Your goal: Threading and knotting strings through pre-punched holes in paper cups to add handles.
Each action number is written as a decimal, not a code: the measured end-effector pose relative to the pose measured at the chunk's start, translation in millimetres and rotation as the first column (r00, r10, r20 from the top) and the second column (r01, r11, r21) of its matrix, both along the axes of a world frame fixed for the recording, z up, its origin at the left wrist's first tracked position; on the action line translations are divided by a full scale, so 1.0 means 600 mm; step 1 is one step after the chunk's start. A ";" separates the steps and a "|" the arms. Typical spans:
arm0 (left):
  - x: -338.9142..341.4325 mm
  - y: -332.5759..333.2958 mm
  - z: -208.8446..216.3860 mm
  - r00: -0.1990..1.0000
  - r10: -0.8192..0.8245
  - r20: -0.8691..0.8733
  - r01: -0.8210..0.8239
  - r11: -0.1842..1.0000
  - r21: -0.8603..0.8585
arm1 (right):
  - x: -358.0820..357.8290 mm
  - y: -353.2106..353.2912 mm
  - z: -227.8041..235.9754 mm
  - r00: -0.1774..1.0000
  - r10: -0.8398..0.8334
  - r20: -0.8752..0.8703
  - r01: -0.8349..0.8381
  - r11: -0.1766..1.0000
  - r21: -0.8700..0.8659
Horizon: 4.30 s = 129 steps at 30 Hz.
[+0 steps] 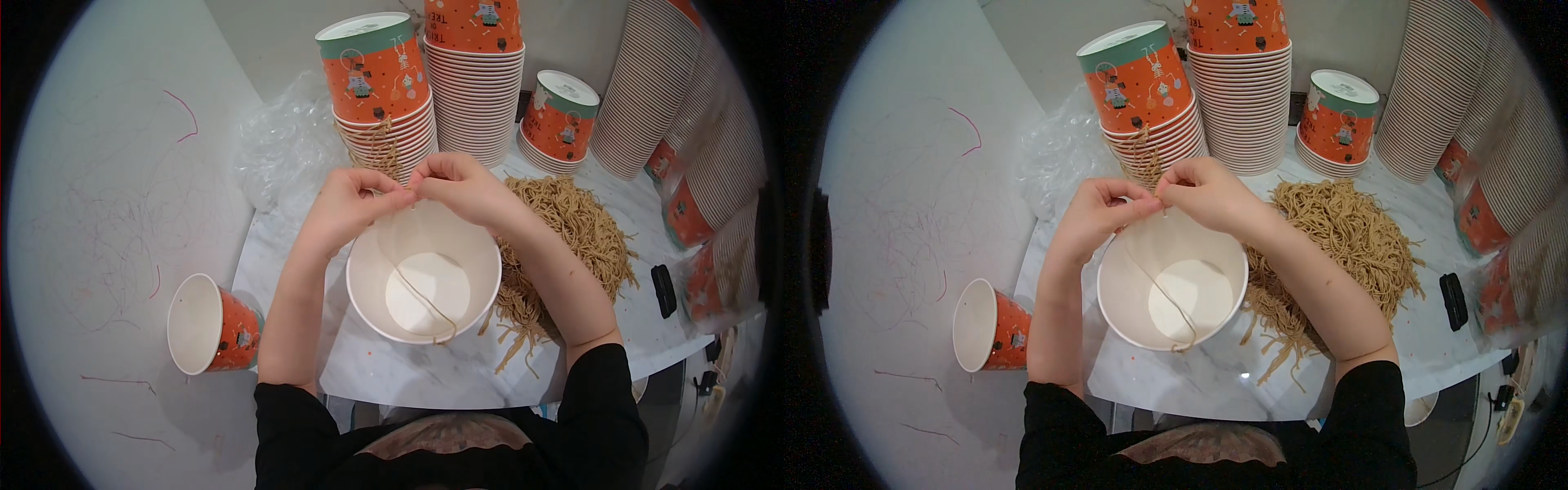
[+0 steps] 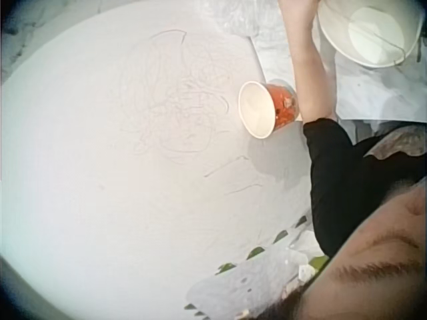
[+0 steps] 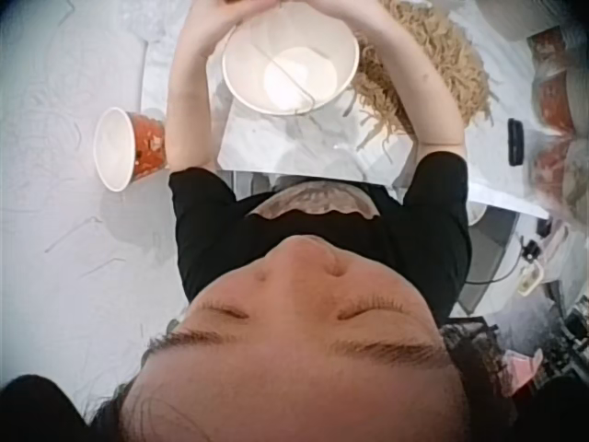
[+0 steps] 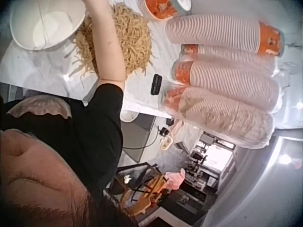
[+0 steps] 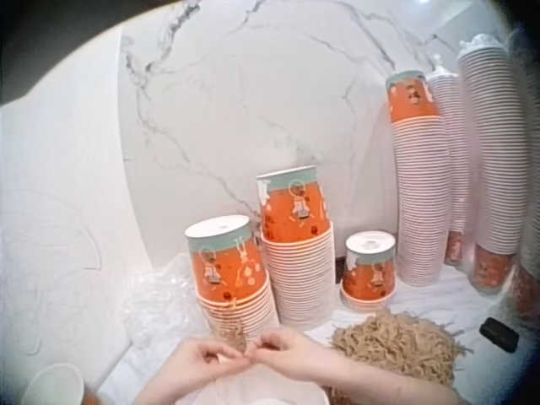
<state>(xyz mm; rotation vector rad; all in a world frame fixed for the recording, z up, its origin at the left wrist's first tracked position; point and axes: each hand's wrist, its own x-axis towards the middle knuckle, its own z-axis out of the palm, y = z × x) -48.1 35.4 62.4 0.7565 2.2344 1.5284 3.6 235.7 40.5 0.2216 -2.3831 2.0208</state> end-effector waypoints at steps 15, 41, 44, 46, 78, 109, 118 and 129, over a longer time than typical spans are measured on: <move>-0.021 0.000 -0.009 0.991 -0.025 0.133 0.004 0.988 0.151 | 0.007 -0.008 0.003 0.991 -0.061 -0.115 0.069 0.996 0.064; -0.020 0.001 -0.011 0.999 0.010 0.053 -0.017 0.992 0.123 | 0.010 -0.007 -0.002 0.967 0.010 -0.254 0.079 0.937 0.340; -0.030 -0.006 -0.016 1.000 -0.018 0.001 0.018 0.989 0.147 | 0.014 -0.009 0.003 0.967 -0.004 -0.255 0.096 0.932 0.349; -0.035 -0.010 -0.016 0.999 0.015 -0.048 -0.010 0.995 0.098 | 0.015 -0.008 0.004 0.967 -0.018 -0.256 0.110 0.930 0.350; -0.015 0.000 0.002 0.981 -0.099 0.168 0.069 0.982 0.178 | -0.026 0.012 -0.020 0.990 0.101 -0.097 -0.107 0.993 -0.057; -0.033 -0.001 -0.020 0.839 -0.055 0.541 -0.303 0.779 0.549 | -0.049 0.019 -0.076 0.828 0.499 0.256 -0.343 0.811 -0.473; 0.020 -0.016 0.038 0.899 -0.139 0.416 -0.113 0.843 0.526 | -0.027 0.023 -0.032 0.803 0.265 0.533 -0.439 0.869 0.228; 0.078 -0.028 0.072 0.886 -0.301 0.352 0.074 0.842 0.535 | -0.041 -0.045 -0.118 0.354 0.588 0.727 -0.830 0.556 -0.045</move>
